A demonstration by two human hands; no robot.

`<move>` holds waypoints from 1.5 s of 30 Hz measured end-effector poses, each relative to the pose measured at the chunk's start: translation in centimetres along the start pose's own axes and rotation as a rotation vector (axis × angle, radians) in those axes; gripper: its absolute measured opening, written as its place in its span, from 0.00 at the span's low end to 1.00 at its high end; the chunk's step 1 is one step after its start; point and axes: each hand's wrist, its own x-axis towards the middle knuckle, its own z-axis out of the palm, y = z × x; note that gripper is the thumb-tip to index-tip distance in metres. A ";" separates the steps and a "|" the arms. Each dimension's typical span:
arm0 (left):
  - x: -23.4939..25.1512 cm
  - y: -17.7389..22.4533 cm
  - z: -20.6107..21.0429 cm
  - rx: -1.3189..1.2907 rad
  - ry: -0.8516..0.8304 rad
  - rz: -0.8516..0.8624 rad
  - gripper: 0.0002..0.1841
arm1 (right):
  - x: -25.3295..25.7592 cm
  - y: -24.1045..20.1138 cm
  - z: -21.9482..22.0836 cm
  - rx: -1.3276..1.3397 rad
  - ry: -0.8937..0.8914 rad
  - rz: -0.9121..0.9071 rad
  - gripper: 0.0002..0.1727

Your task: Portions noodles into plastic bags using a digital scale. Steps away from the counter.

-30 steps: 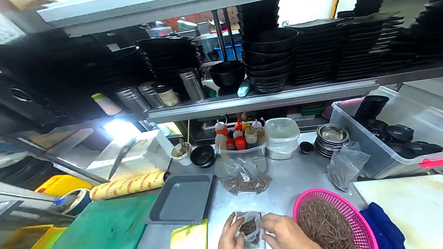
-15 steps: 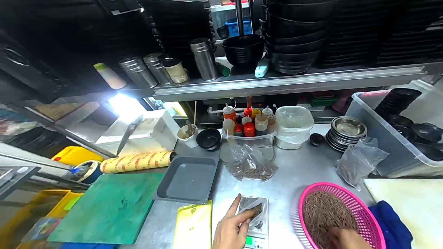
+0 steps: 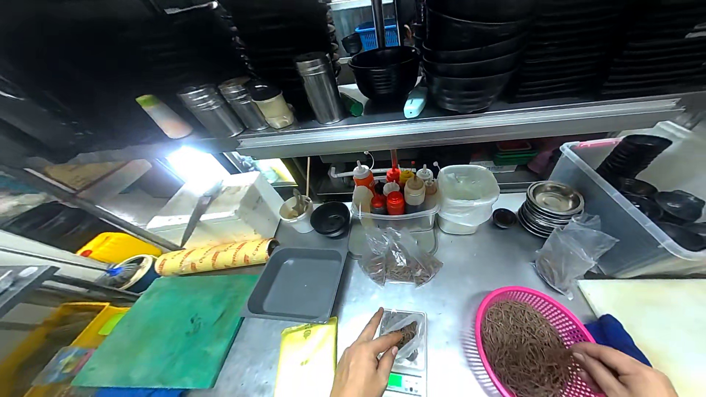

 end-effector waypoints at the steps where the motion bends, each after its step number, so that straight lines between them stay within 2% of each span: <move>1: -0.1 0.0 0.0 0.000 -0.012 -0.010 0.15 | 0.2 -0.8 -0.7 0.085 0.006 -0.011 0.11; 5: -0.3 0.0 0.3 -0.010 -0.034 -0.023 0.15 | 1.3 -5.0 -3.4 0.295 0.029 -0.146 0.09; 9: -0.5 0.0 0.5 -0.044 -0.011 -0.005 0.15 | 3.1 -8.3 -4.7 0.288 0.042 -0.269 0.09; 13: -0.6 0.0 0.8 -0.042 -0.001 -0.006 0.15 | 4.2 -8.8 -4.0 0.219 0.077 -0.285 0.09; 21: 0.2 0.2 1.1 -0.013 -0.014 -0.042 0.16 | 3.1 -7.4 -3.0 0.248 0.086 -0.256 0.09; 24: 1.6 -0.6 2.0 -0.081 -0.021 -0.027 0.16 | 2.5 -6.1 -2.5 0.227 0.078 -0.221 0.09; 26: 2.6 -0.5 2.1 -0.202 -0.007 -0.048 0.21 | 2.1 -5.3 -2.1 0.205 0.059 -0.196 0.10; 29: 4.5 0.7 1.0 -0.391 0.042 -0.197 0.30 | 1.4 -4.3 -1.2 0.177 0.061 -0.152 0.11; 34: 7.9 3.3 -2.4 -0.555 0.229 -0.218 0.28 | 0.1 -2.8 0.0 0.152 0.093 -0.101 0.11; 40: 14.5 3.4 -2.9 -0.752 0.144 -0.215 0.25 | -0.4 -1.5 1.2 0.070 0.077 -0.066 0.12; 43: 14.6 3.3 -3.9 -0.829 0.165 -0.168 0.28 | -0.7 -0.6 2.0 -0.006 0.075 -0.056 0.12; 45: 13.0 1.9 -4.6 -0.866 0.224 -0.163 0.25 | -1.0 0.3 2.7 -0.045 0.060 -0.031 0.13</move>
